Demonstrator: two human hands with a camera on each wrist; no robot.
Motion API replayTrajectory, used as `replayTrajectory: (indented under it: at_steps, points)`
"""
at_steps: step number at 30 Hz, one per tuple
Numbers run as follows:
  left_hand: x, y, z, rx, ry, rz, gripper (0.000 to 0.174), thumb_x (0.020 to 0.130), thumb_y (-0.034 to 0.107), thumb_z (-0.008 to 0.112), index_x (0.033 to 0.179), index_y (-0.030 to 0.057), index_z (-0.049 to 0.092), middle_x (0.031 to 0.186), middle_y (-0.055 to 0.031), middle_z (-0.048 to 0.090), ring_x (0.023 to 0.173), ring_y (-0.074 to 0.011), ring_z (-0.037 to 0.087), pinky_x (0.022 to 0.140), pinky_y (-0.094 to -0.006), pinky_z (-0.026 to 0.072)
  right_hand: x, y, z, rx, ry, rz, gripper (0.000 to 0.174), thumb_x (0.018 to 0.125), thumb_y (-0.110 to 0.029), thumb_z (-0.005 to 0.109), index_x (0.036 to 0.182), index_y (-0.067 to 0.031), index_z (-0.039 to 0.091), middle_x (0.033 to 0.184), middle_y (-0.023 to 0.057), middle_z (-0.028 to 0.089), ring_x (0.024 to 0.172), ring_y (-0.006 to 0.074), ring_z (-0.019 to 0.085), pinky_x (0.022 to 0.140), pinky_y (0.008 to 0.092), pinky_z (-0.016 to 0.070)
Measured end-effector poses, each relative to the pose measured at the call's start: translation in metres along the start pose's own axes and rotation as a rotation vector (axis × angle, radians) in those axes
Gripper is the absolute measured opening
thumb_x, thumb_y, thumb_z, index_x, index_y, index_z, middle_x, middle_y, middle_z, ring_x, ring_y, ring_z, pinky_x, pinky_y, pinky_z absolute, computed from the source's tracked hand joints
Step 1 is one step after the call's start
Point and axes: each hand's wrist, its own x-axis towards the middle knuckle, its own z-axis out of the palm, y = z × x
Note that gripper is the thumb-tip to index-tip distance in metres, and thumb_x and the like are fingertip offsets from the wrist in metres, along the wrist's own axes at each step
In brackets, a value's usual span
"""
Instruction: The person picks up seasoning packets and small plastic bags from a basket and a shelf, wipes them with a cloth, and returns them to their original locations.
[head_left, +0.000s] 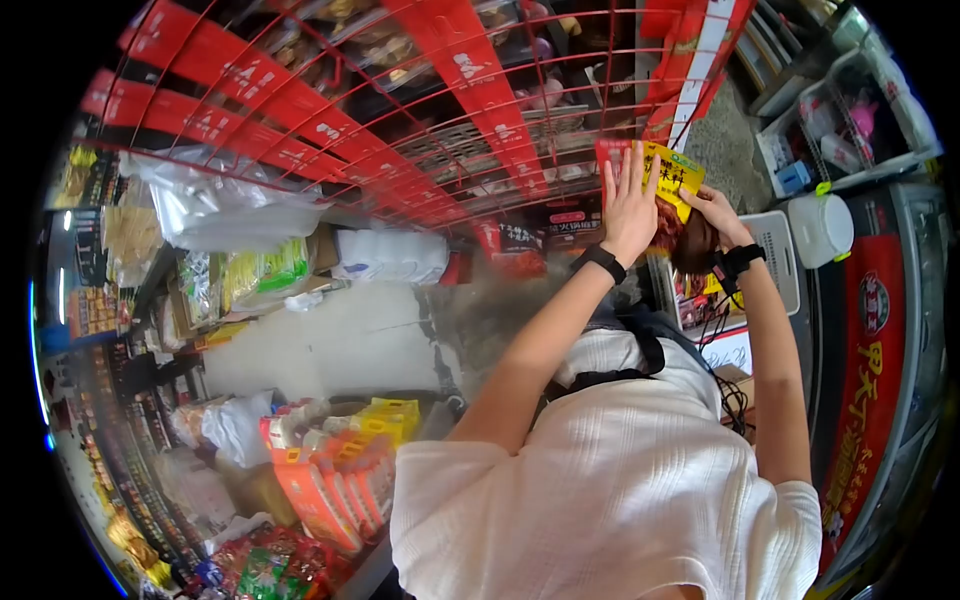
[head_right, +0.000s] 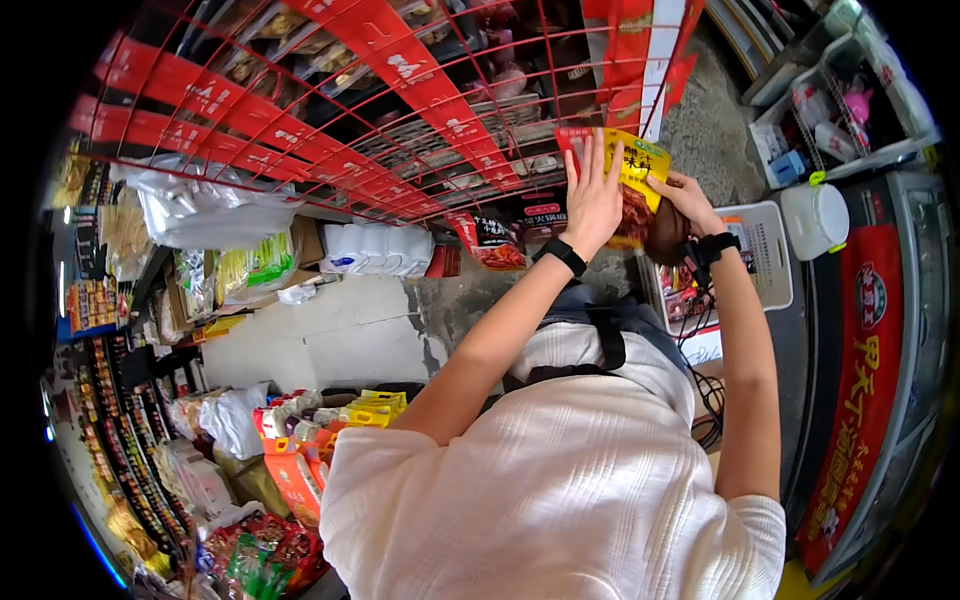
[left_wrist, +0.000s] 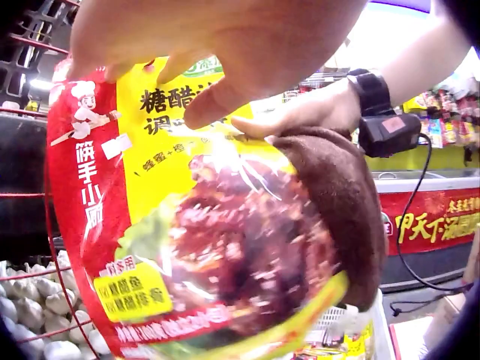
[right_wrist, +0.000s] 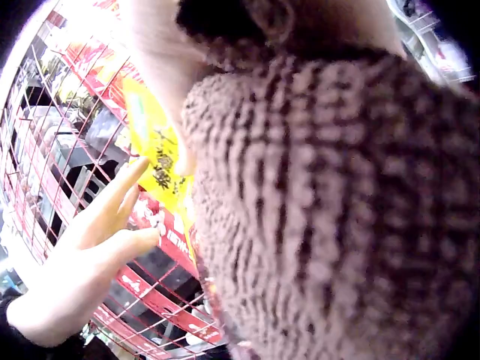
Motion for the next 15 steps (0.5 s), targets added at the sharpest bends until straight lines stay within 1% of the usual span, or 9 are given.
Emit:
replayTrajectory:
  at_steps: [3, 4, 5, 6, 7, 9, 11, 13, 15]
  points:
    - [-0.011, -0.005, 0.002, -0.112, -0.104, -0.008, 0.058, 0.068, 0.006, 0.052, 0.125, -0.0001, 0.039, 0.139, -0.0230, 0.015, 0.126, -0.0357, 0.024, 0.102, -0.0473, 0.0201, -0.009, 0.014, -0.010, -0.037, 0.041, -0.022, 0.034, 0.076, -0.019, 0.068, 0.099, 0.0036, 0.056, 0.092, 0.0071, 0.060, 0.082, 0.0124, 0.056, 0.073, 0.0250, 0.0456]
    - [-0.016, -0.010, 0.003, -0.045, -0.159, -0.007, 0.057, 0.067, 0.006, 0.052, 0.123, -0.0006, 0.041, 0.138, -0.0228, 0.018, 0.123, -0.0365, 0.027, 0.098, -0.0475, 0.0262, -0.010, 0.022, -0.019, -0.128, 0.083, -0.164, 0.035, 0.074, -0.019, 0.069, 0.097, 0.0030, 0.057, 0.091, 0.0059, 0.060, 0.081, 0.0133, 0.056, 0.072, 0.0266, 0.0456]
    - [-0.023, -0.016, 0.006, -0.078, -0.198, -0.010, 0.056, 0.067, 0.006, 0.053, 0.121, -0.0004, 0.043, 0.136, -0.0226, 0.022, 0.120, -0.0368, 0.031, 0.094, -0.0481, 0.0306, -0.005, 0.034, -0.039, -0.302, 0.153, -0.069, 0.039, 0.071, -0.020, 0.070, 0.100, 0.0012, 0.056, 0.090, 0.0057, 0.060, 0.081, 0.0145, 0.055, 0.071, 0.0288, 0.0455]
    - [-0.025, -0.016, 0.003, -0.123, -0.253, -0.048, 0.054, 0.066, 0.007, 0.054, 0.119, -0.0009, 0.046, 0.134, -0.0233, 0.026, 0.118, -0.0373, 0.034, 0.092, -0.0466, 0.0331, 0.003, 0.066, -0.062, -0.312, 0.297, -0.181, 0.041, 0.069, -0.022, 0.071, 0.101, -0.0004, 0.056, 0.088, 0.0062, 0.060, 0.079, 0.0150, 0.055, 0.069, 0.0293, 0.0453]
    - [-0.037, -0.026, 0.016, -0.113, -0.232, 0.007, 0.051, 0.067, 0.007, 0.053, 0.117, -0.0017, 0.047, 0.134, -0.0229, 0.027, 0.118, -0.0380, 0.034, 0.092, -0.0443, 0.0336, -0.012, 0.070, -0.071, -0.283, 0.399, -0.154, 0.041, 0.069, -0.022, 0.070, 0.102, -0.0011, 0.056, 0.088, 0.0079, 0.061, 0.080, 0.0163, 0.056, 0.070, 0.0298, 0.0454]
    - [-0.059, -0.037, 0.028, -0.132, -0.316, 0.000, 0.041, 0.074, 0.005, 0.049, 0.114, -0.0012, 0.050, 0.136, -0.0195, 0.027, 0.118, -0.0384, 0.034, 0.094, -0.0441, 0.0321, -0.023, 0.106, -0.097, -0.060, 0.692, -0.075, 0.043, 0.069, -0.016, 0.069, 0.106, -0.0004, 0.056, 0.094, 0.0107, 0.061, 0.084, 0.0189, 0.058, 0.073, 0.0292, 0.0456]
    - [-0.065, -0.049, 0.042, -0.232, -0.444, -0.013, 0.034, 0.076, 0.003, 0.046, 0.109, -0.0017, 0.051, 0.124, -0.0208, 0.041, 0.112, -0.0361, 0.041, 0.094, -0.0399, 0.0341, -0.048, 0.126, -0.106, 0.155, 0.906, -0.105, 0.042, 0.069, -0.013, 0.069, 0.106, 0.0003, 0.056, 0.094, 0.0098, 0.061, 0.084, 0.0187, 0.058, 0.074, 0.0286, 0.0459]
    - [-0.065, -0.036, 0.056, -0.268, -0.592, 0.067, 0.033, 0.076, 0.002, 0.046, 0.109, -0.0020, 0.051, 0.117, -0.0212, 0.047, 0.109, -0.0341, 0.045, 0.093, -0.0372, 0.0354, -0.077, 0.174, -0.126, 0.407, 1.076, -0.131, 0.037, 0.070, -0.010, 0.067, 0.103, 0.0035, 0.057, 0.092, 0.0098, 0.062, 0.080, 0.0174, 0.059, 0.071, 0.0278, 0.0466]
    - [-0.059, -0.005, 0.059, -0.301, -0.718, 0.146, 0.032, 0.077, 0.003, 0.045, 0.108, -0.0021, 0.051, 0.113, -0.0209, 0.050, 0.107, -0.0336, 0.046, 0.092, -0.0367, 0.0358, -0.119, 0.214, -0.128, 0.514, 1.248, 0.015, 0.036, 0.073, -0.011, 0.066, 0.103, 0.0047, 0.055, 0.093, 0.0095, 0.061, 0.084, 0.0166, 0.058, 0.073, 0.0266, 0.0459]
